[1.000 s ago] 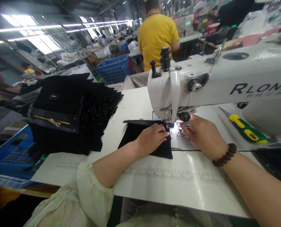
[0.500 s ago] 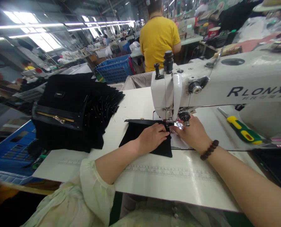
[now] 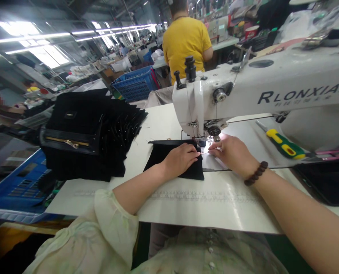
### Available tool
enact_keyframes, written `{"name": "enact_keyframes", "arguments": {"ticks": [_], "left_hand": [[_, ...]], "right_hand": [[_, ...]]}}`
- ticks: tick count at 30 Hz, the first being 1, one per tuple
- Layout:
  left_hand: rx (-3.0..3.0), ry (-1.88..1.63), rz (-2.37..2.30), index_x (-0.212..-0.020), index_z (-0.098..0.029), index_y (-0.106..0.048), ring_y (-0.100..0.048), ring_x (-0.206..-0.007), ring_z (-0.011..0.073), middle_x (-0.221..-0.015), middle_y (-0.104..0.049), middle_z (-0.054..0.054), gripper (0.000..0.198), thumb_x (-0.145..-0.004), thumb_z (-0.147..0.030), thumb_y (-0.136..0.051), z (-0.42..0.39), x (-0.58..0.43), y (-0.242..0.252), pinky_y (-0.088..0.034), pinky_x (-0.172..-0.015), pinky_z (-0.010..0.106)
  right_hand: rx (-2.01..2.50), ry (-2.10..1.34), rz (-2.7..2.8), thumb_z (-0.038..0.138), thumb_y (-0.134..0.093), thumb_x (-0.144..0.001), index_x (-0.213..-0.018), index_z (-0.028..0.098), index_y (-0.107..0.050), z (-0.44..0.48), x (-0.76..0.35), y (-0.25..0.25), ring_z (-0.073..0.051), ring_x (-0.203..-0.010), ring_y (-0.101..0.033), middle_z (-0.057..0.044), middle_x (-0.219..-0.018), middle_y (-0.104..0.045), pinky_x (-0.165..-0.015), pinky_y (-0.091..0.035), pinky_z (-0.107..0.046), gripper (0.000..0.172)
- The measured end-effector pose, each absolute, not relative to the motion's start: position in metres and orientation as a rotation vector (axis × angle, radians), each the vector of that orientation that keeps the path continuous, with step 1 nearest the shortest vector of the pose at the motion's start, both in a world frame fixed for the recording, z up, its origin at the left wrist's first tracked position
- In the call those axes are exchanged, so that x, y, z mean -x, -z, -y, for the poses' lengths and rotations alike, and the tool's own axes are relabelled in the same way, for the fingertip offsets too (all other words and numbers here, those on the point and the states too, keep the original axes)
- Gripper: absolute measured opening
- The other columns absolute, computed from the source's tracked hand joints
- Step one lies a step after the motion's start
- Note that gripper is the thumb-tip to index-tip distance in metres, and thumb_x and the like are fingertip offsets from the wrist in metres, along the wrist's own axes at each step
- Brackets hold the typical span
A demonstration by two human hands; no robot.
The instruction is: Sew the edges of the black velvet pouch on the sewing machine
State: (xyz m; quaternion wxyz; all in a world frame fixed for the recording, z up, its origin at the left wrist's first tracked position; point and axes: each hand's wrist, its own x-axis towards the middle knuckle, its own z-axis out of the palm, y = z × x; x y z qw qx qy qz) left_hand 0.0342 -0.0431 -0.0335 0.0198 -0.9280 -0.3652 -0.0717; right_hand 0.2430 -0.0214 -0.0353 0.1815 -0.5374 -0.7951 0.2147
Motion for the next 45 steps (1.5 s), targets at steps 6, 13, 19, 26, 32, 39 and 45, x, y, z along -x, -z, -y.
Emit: {"name": "enact_keyframes", "arguments": {"ticks": [6,13,19,26,32,39,45], "left_hand": [[2.838,0.563,1.062,-0.105,-0.013,-0.063,-0.058,-0.100,0.0176,-0.107,-0.064,0.007,0.025,-0.094,-0.021,-0.043,0.048,-0.035,0.034,-0.049,-0.090,0.031],[2.893,0.512,0.979,-0.098,-0.016,-0.065,-0.059,-0.086,0.0169,-0.087,-0.068,0.003,0.023,-0.094,-0.020,-0.042,0.049,-0.044,0.023,-0.049,-0.078,0.030],[2.906,0.577,0.887,-0.084,-0.019,-0.069,-0.058,-0.088,0.0170,-0.083,-0.070,0.002,0.028,-0.094,-0.030,-0.045,0.049,-0.037,0.016,-0.046,-0.087,0.035],[3.005,0.657,0.749,-0.090,-0.016,-0.067,-0.061,-0.074,0.0110,-0.078,-0.066,0.003,0.031,-0.096,-0.030,-0.040,0.078,-0.033,-0.003,-0.050,-0.072,0.023],[3.035,0.662,0.976,-0.089,-0.014,-0.068,-0.059,-0.067,0.0102,-0.073,-0.064,0.003,0.027,-0.094,-0.028,-0.045,0.085,-0.018,-0.012,-0.046,-0.059,0.021],[3.084,0.504,1.190,-0.087,-0.015,-0.070,-0.061,-0.073,0.0115,-0.079,-0.065,0.003,0.020,-0.090,-0.024,-0.052,0.075,-0.002,-0.002,-0.050,-0.067,0.023],[3.083,0.267,1.311,-0.089,-0.017,-0.071,-0.062,-0.075,0.0120,-0.084,-0.064,0.003,0.017,-0.088,-0.022,-0.055,0.066,-0.001,-0.002,-0.051,-0.070,0.025]], "right_hand": [[1.385,-1.275,2.142,0.053,-0.063,-0.068,-0.069,0.019,-0.070,0.028,-0.245,0.024,-0.016,-0.060,-0.053,-0.003,-0.063,-0.063,-0.059,-0.040,-0.030,0.035],[1.293,-1.838,1.951,0.048,-0.072,-0.060,-0.080,0.018,-0.063,0.033,-0.242,0.018,-0.006,-0.044,-0.036,0.001,-0.058,-0.062,-0.043,-0.023,-0.023,0.037],[1.198,-2.011,1.756,0.044,-0.076,-0.058,-0.079,0.020,-0.048,0.031,-0.250,0.015,-0.004,-0.041,-0.027,0.003,-0.059,-0.064,-0.042,-0.013,-0.023,0.043],[1.026,-2.137,1.781,0.045,-0.077,-0.057,-0.075,0.020,-0.047,0.031,-0.256,0.015,-0.005,-0.041,-0.035,0.002,-0.058,-0.064,-0.043,-0.012,-0.023,0.043],[1.004,-2.155,1.722,0.041,-0.078,-0.057,-0.074,0.018,-0.048,0.031,-0.253,0.014,-0.003,-0.038,-0.030,0.000,-0.058,-0.066,-0.042,-0.011,-0.022,0.041],[1.021,-2.160,1.663,0.037,-0.078,-0.058,-0.075,0.018,-0.048,0.030,-0.251,0.016,-0.002,-0.038,-0.026,0.001,-0.059,-0.066,-0.041,-0.009,-0.023,0.039],[1.109,-2.113,1.675,0.041,-0.079,-0.057,-0.075,0.018,-0.048,0.027,-0.253,0.019,-0.002,-0.038,-0.025,0.001,-0.060,-0.065,-0.040,-0.008,-0.023,0.042]]}}
